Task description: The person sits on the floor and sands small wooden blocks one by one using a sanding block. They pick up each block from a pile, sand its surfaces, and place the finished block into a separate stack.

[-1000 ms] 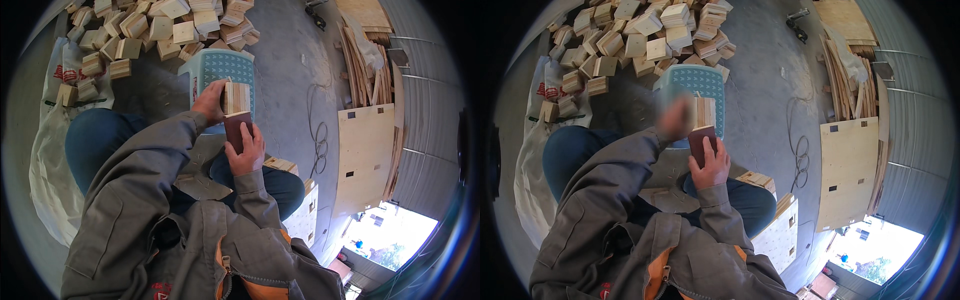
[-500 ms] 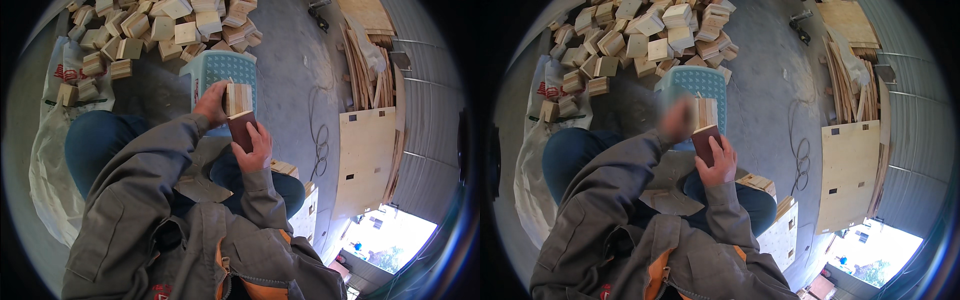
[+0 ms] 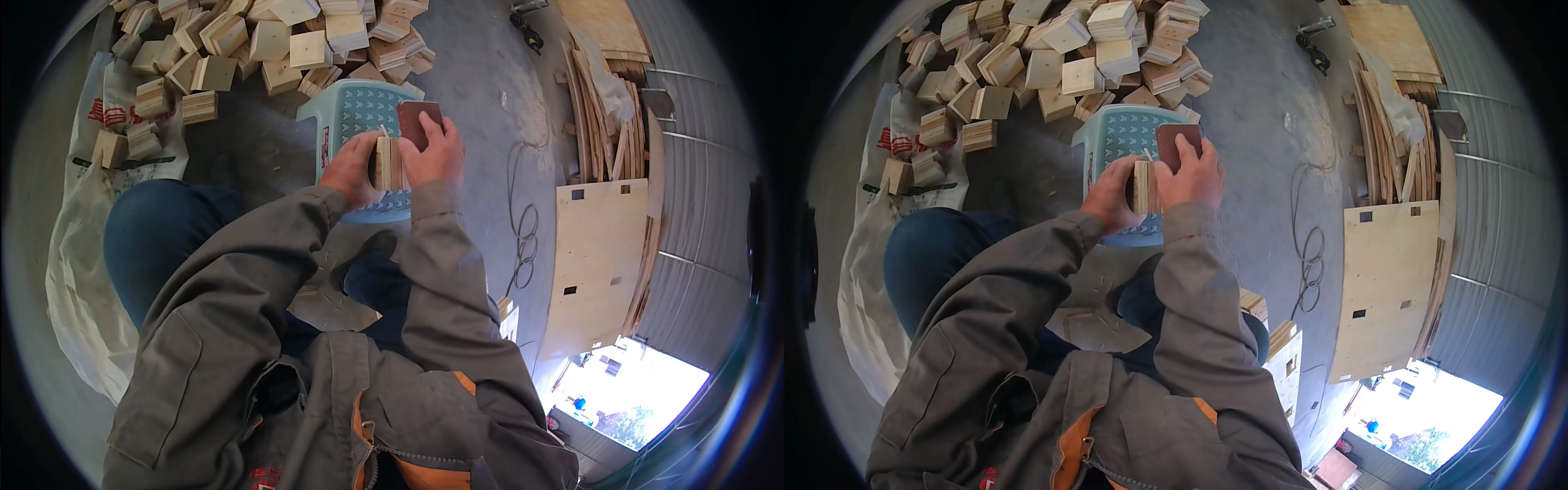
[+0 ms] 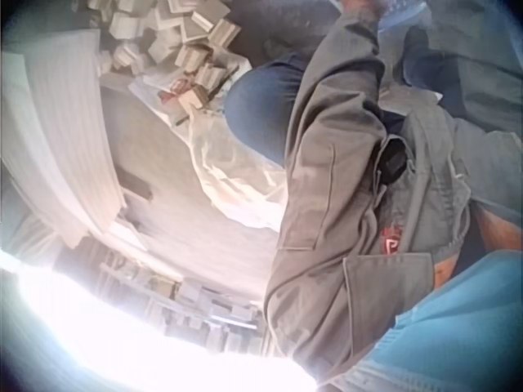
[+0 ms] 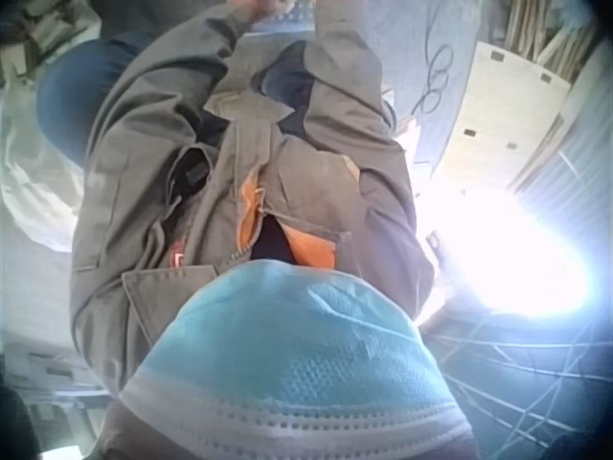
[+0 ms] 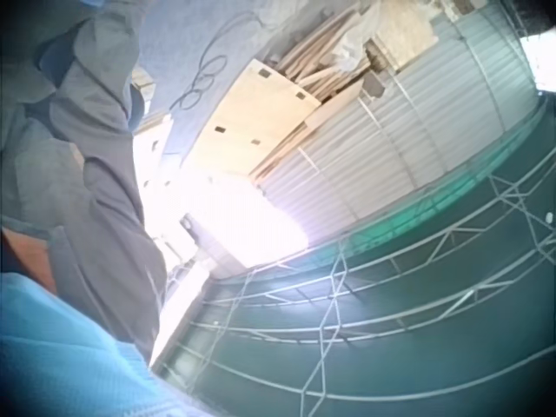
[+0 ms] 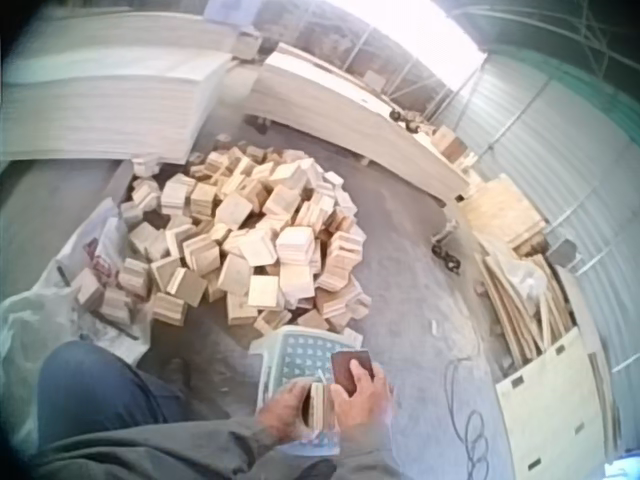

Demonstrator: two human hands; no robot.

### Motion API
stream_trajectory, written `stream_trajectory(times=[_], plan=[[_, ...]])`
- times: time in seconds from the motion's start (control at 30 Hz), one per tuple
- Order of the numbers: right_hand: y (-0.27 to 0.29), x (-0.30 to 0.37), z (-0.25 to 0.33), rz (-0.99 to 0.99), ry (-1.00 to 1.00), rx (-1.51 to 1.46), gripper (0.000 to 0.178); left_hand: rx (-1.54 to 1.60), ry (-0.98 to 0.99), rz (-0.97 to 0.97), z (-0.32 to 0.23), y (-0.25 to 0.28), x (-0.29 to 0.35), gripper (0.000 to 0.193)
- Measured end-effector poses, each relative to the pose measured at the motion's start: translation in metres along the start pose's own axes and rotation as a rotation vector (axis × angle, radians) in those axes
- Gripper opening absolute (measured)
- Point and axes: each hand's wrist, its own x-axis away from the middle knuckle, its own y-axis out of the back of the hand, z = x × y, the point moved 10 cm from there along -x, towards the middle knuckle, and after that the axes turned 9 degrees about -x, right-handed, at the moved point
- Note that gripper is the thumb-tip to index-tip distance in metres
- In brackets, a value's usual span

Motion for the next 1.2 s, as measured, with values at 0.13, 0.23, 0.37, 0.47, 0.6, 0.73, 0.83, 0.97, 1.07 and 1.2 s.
stream_trajectory(times=[0.13, 0.23, 0.37, 0.47, 0.6, 0.73, 0.83, 0.97, 1.07, 1.2], plan=[[-0.008, -0.008, -0.003, 0.033, -0.023, 0.054, 0.065, 0.04, -0.023, -0.004, -0.008, 0.0, 0.001, 0.091], [-0.003, 0.016, -0.006, -0.003, -0.022, -0.007, 0.064, 0.037, -0.025, -0.008, -0.007, 0.003, 0.002, 0.089], [0.009, 0.069, 0.006, 0.007, 0.077, -0.041, 0.064, 0.066, 0.031, 0.044, 0.009, -0.01, 0.005, 0.086], [0.014, 0.092, 0.0, 0.038, 0.087, -0.113, 0.065, 0.048, 0.013, 0.042, 0.012, -0.012, 0.004, 0.086], [0.017, 0.072, 0.0, 0.013, 0.052, -0.139, 0.065, 0.096, 0.019, 0.01, 0.012, -0.01, 0.005, 0.088], [0.002, 0.014, -0.007, 0.009, -0.015, -0.082, 0.064, 0.074, 0.036, 0.059, 0.013, -0.015, 0.002, 0.089], [-0.005, -0.003, -0.003, 0.046, -0.034, 0.012, 0.064, 0.086, 0.027, 0.094, 0.011, -0.016, 0.002, 0.089], [-0.002, 0.022, -0.001, -0.024, 0.054, 0.042, 0.063, 0.063, -0.013, 0.059, 0.01, -0.013, 0.004, 0.091], [0.008, 0.06, 0.017, 0.008, 0.013, 0.04, 0.062, 0.061, 0.0, 0.038, 0.017, -0.012, 0.007, 0.092], [0.022, 0.095, 0.015, -0.031, 0.06, 0.004, 0.063, 0.068, -0.013, 0.033, 0.009, -0.011, 0.005, 0.091]])
